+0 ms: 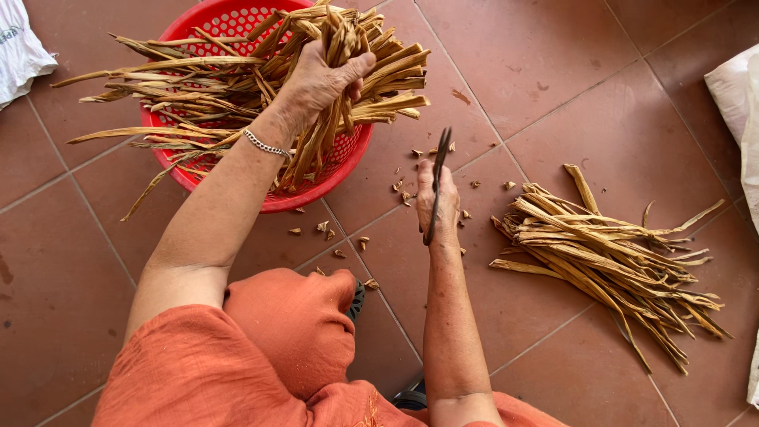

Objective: The person sits on a tiled floor and uses scissors to trim the ends of dried plant stems. Trimmed pieces fall onto the floor, and the person occasionally gathers them. The stems are taken from a red basket and placed back after trimming.

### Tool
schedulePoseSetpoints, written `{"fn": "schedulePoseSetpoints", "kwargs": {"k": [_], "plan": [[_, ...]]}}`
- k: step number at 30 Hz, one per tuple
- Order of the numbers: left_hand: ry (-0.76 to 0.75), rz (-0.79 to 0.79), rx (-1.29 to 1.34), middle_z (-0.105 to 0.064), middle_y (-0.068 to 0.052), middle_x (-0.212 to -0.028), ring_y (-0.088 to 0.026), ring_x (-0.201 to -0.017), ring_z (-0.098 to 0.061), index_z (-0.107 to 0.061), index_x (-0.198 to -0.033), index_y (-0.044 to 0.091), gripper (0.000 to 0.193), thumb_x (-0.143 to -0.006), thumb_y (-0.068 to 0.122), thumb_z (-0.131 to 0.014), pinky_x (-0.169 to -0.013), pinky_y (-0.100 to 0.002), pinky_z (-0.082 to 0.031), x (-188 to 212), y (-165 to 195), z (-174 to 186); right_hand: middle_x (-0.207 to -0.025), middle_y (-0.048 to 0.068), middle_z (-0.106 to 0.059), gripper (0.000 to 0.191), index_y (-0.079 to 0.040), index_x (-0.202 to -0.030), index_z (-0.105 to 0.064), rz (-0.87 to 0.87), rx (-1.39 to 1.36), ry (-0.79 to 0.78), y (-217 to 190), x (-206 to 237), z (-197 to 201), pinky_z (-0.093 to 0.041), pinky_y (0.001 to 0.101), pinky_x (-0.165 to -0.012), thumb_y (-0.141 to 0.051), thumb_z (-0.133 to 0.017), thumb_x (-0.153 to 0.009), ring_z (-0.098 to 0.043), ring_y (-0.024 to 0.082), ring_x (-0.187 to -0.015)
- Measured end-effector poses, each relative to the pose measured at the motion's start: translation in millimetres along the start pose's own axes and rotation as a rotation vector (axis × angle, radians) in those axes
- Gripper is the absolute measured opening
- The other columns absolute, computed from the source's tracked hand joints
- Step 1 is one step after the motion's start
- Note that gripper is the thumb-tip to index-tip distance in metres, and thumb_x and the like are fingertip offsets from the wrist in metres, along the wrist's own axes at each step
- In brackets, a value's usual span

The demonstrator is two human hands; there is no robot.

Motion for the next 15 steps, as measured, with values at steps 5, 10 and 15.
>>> {"fn": "schedulePoseSetpoints", "kwargs": {"k": [5, 10, 15], "plan": [[-0.018, -0.178, -0.251, -0.068, 0.001, -0.079, -0.005, -0.066, -0.066, -0.066, -0.099, 0.006, 0.016, -0.091, 0.01, -0.079, -0.058, -0.023, -0.06, -8, -4, -15, -0.081, 0.003, -0.069, 0.066, -0.016, -0.118, -0.071, 0.023, 0.075, -0.124, 3, 4, -13, -0.054, 0.0403, -0.076, -0.072, -0.052, -0.09, -0.068, 0.018, -0.082], [-0.042, -0.078, -0.304, -0.067, 0.0, -0.072, -0.005, -0.058, -0.066, -0.066, -0.095, 0.005, 0.011, -0.1, 0.012, -0.073, -0.053, -0.021, -0.06, -13, -21, -33, -0.08, 0.007, -0.069, 0.069, -0.015, -0.117, -0.071, 0.031, 0.098, -0.244, 0, 11, -32, -0.052, 0.0422, -0.075, -0.073, -0.044, -0.093, -0.067, 0.022, -0.081], [-0.054, -0.063, -0.253, -0.067, 0.001, -0.073, -0.005, -0.057, -0.066, -0.065, -0.096, 0.004, 0.012, -0.099, 0.012, -0.073, -0.052, -0.021, -0.059, -6, -21, -34, -0.079, 0.007, -0.068, 0.07, -0.008, -0.109, -0.068, 0.07, 0.062, -0.281, -9, 7, -51, -0.052, 0.0423, -0.076, -0.072, -0.041, -0.098, -0.066, 0.024, -0.08]]}}
Point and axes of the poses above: each hand's wrist, its own x-axis away from the middle knuckle, its own z-axis out of the back of the hand, y = z × x, the point moved 7 cm from there along -x, towards the middle knuckle
